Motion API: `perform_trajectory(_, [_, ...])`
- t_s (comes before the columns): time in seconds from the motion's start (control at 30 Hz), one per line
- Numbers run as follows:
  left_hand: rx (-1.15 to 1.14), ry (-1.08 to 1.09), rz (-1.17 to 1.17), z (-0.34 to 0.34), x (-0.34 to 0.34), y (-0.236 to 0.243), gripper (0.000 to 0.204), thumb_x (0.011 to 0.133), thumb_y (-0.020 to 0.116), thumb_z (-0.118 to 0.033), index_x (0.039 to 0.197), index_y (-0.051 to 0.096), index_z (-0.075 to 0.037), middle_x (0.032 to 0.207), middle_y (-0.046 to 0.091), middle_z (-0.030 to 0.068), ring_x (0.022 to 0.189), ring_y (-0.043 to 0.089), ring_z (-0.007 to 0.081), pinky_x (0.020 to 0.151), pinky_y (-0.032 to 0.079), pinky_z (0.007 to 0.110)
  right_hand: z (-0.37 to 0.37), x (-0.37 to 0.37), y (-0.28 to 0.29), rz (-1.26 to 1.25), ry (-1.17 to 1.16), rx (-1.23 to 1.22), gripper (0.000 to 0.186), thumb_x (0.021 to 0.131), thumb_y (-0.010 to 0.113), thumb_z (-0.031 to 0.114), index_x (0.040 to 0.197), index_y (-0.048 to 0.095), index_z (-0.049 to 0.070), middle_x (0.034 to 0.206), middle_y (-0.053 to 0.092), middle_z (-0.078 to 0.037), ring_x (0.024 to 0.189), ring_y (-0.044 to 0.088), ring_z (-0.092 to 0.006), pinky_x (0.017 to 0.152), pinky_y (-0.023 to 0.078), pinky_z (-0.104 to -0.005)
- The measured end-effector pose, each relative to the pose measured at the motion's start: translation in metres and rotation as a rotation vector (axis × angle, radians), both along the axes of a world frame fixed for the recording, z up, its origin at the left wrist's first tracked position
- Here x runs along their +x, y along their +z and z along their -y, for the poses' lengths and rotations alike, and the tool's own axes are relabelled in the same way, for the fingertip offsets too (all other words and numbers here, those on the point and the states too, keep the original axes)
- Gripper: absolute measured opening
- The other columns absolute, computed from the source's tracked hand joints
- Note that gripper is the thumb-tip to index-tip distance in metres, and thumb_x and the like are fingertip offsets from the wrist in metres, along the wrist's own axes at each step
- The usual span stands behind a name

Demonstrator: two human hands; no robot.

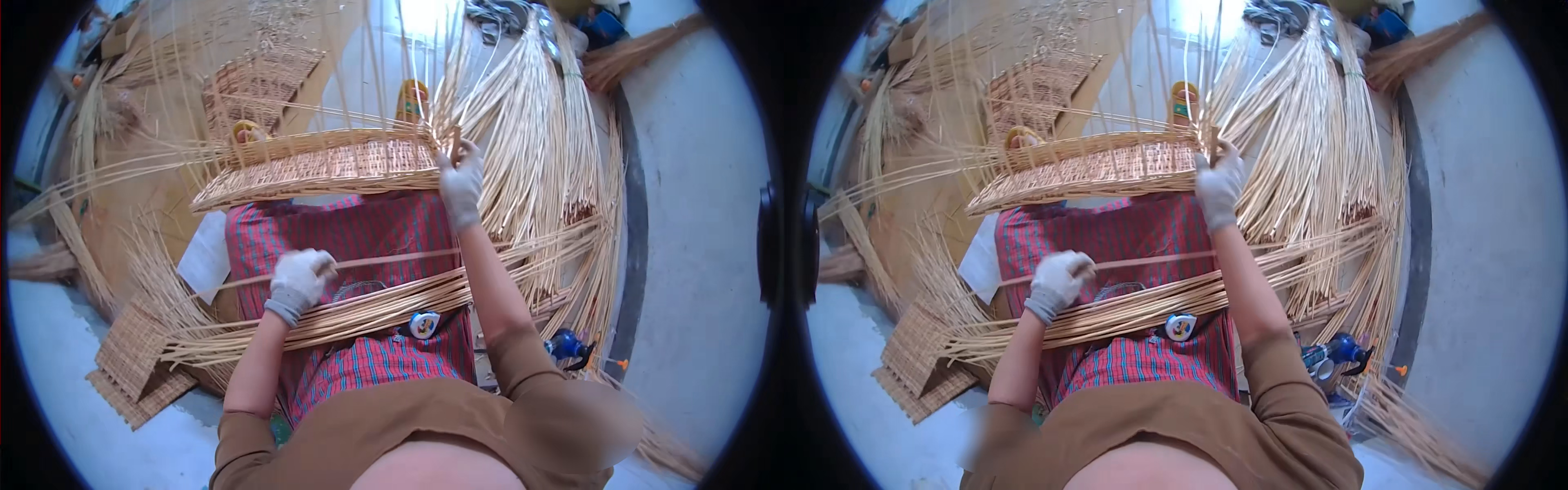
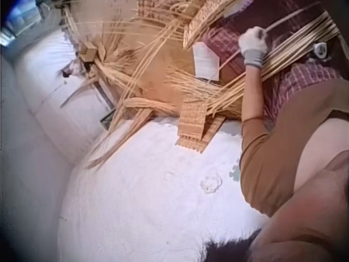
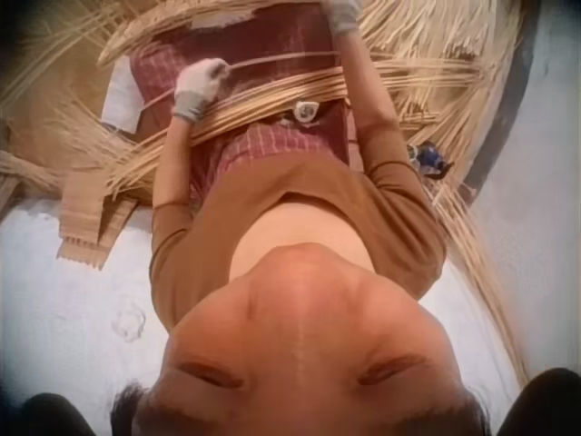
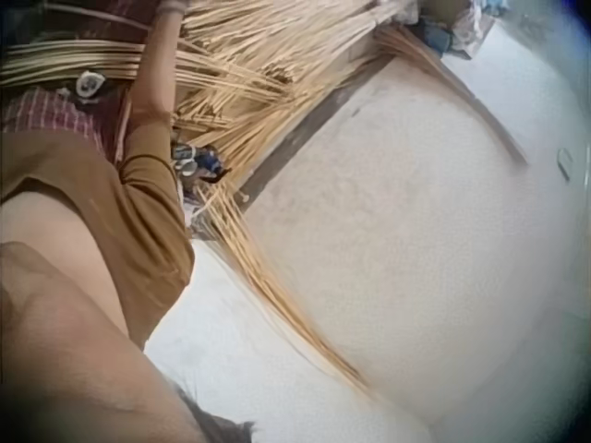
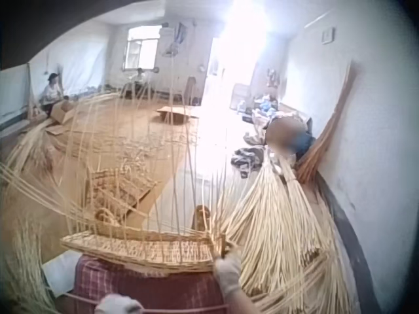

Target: Weaving a large flat basket or mat using long, thin reeds or bamboo strips.

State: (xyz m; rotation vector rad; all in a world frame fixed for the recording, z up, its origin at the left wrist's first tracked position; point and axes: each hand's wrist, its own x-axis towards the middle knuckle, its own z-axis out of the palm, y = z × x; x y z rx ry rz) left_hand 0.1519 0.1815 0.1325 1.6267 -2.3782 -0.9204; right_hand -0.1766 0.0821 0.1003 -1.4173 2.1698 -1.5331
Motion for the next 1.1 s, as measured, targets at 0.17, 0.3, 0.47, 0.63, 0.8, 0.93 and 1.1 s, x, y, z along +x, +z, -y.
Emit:
perform_trajectory(0.17, [-0.589, 0.030, -0.077, 0.024, -0.040, 0.032, 0.006, 0.084, 0.067, -0.024, 0.086, 0.069, -0.020, 0.077, 0.063, 0.0051, 0.077, 0.062, 0.0267, 0.075, 0.044, 0.043, -0.122, 0.072, 0.042, 0.732, 0.773, 0.324, 0.027, 0.102, 0.060, 0.027, 0.120, 0.063, 0.007, 0.096, 0.064, -0.002, 0.079, 0.061, -0.0073, 0.064, 0.050, -0.0246])
perform_trajectory(0.3, [-0.741, -0.239, -0.249, 0.033, -0.060, 0.033, 0.009, 0.087, 0.063, -0.022, 0.095, 0.067, -0.020, 0.078, 0.061, 0.0032, 0.078, 0.063, 0.0242, 0.078, 0.044, 0.041, -0.117, 0.044, 0.056, 0.492, 0.710, 0.146, 0.036, 0.106, 0.052, 0.034, 0.130, 0.056, 0.008, 0.097, 0.064, -0.003, 0.076, 0.059, -0.0073, 0.064, 0.050, -0.0244])
perform_trajectory(0.47, [-0.680, 0.039, -0.146, 0.081, 0.026, 0.022, 0.011, 0.088, 0.064, -0.016, 0.097, 0.069, -0.014, 0.087, 0.070, 0.0082, 0.080, 0.069, 0.0282, 0.075, 0.052, 0.043, -0.102, -0.088, 0.139, 0.807, 0.082, -0.333, 0.027, 0.107, 0.049, 0.032, 0.113, 0.060, 0.009, 0.080, 0.053, 0.003, 0.068, 0.047, -0.0061, 0.064, 0.046, -0.0208])
perform_trajectory(0.63, [-0.228, -0.008, -0.383, 0.069, -0.061, -0.009, 0.012, 0.089, 0.066, -0.018, 0.099, 0.072, -0.014, 0.097, 0.071, 0.0123, 0.093, 0.069, 0.0301, 0.082, 0.054, 0.039, -0.087, -0.010, 0.087, 0.806, 0.367, 0.032, 0.011, 0.099, 0.064, 0.015, 0.107, 0.059, 0.009, 0.101, 0.070, -0.005, 0.093, 0.068, -0.0149, 0.079, 0.058, -0.0295])
perform_trajectory(0.8, [-0.353, 0.410, -0.580, 0.100, -0.072, -0.037, 0.017, 0.096, 0.065, -0.021, 0.109, 0.068, -0.011, 0.101, 0.072, 0.0123, 0.092, 0.069, 0.0320, 0.082, 0.054, 0.037, -0.060, -0.048, 0.047, 0.848, 0.140, -0.131, 0.009, 0.098, 0.064, 0.011, 0.103, 0.059, 0.006, 0.091, 0.070, -0.010, 0.080, 0.070, -0.0170, 0.070, 0.061, -0.0269])
perform_trajectory(0.93, [-0.363, 0.277, -0.293, 0.103, -0.074, -0.104, 0.051, 0.099, 0.046, 0.004, 0.147, 0.046, -0.013, 0.123, 0.069, 0.0095, 0.108, 0.068, 0.0239, 0.078, 0.057, 0.029, -0.049, -0.027, 0.017, 0.878, 0.219, -0.061, 0.012, 0.098, 0.063, 0.009, 0.106, 0.055, 0.006, 0.092, 0.071, -0.010, 0.079, 0.071, -0.0184, 0.070, 0.062, -0.0291])
perform_trajectory(1.1, [-0.008, 0.532, -1.016, 0.100, -0.102, -0.051, 0.051, 0.090, 0.043, 0.014, 0.137, 0.054, -0.004, 0.124, 0.061, 0.0101, 0.094, 0.066, 0.0140, 0.054, 0.051, 0.021, -0.043, -0.057, 0.014, 0.890, 0.280, 0.031, 0.011, 0.099, 0.062, 0.007, 0.106, 0.054, 0.005, 0.094, 0.070, -0.011, 0.083, 0.072, -0.0196, 0.076, 0.062, -0.0310])
